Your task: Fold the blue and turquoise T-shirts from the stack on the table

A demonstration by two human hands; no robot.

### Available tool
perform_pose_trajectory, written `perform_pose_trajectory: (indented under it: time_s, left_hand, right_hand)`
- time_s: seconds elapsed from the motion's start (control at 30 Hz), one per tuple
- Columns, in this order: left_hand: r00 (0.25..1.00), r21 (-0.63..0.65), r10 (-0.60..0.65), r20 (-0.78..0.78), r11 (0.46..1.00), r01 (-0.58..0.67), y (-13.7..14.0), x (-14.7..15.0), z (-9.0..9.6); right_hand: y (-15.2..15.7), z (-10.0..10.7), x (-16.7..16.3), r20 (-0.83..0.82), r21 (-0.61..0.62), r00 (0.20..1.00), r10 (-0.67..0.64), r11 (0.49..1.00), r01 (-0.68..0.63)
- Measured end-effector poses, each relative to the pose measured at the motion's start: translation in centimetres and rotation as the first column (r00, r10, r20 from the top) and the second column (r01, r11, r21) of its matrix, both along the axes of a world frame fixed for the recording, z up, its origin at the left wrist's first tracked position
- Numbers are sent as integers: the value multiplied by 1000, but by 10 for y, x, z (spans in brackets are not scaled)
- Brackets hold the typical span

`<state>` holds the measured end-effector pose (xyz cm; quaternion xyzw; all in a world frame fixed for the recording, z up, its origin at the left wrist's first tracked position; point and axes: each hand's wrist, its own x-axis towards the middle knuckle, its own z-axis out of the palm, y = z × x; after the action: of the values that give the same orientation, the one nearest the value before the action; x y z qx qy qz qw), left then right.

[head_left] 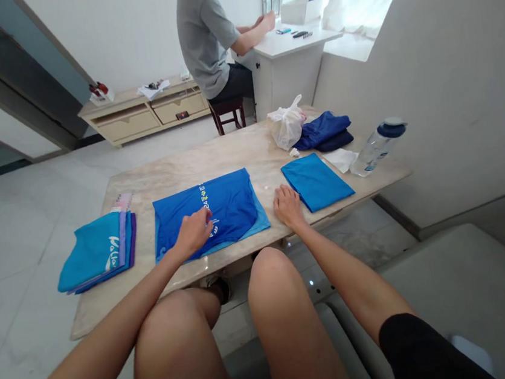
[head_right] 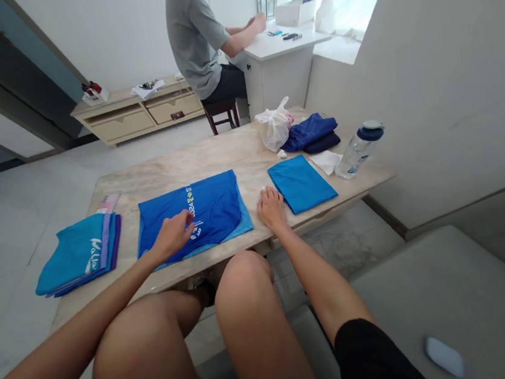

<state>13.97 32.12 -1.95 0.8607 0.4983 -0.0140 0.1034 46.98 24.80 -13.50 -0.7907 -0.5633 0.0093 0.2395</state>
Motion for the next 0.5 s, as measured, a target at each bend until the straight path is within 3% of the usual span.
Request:
perform_pose_trajectory:
  time_s: [0.13,0.23,0.33,0.5]
  left_hand:
    - [995,-263,25,96,965,1,-19,111,2]
    - [977,-314,208,42,931,-184,-39,164,-13]
    - [962,-282,274,11,923,-260,-46,183,-26]
    - [966,-328,256,45,917,-227,-32,174,-29]
  right_hand:
    - [-2,2,-3,-6,0,1000,-20,1000,20]
    - [-2,0,-4,-12,13,1000,-18,1000,18]
    - [0,-3,-3,-20,49,1000,-15,999,16]
    - [1,-3,9,-156,136,986,-60,987,82]
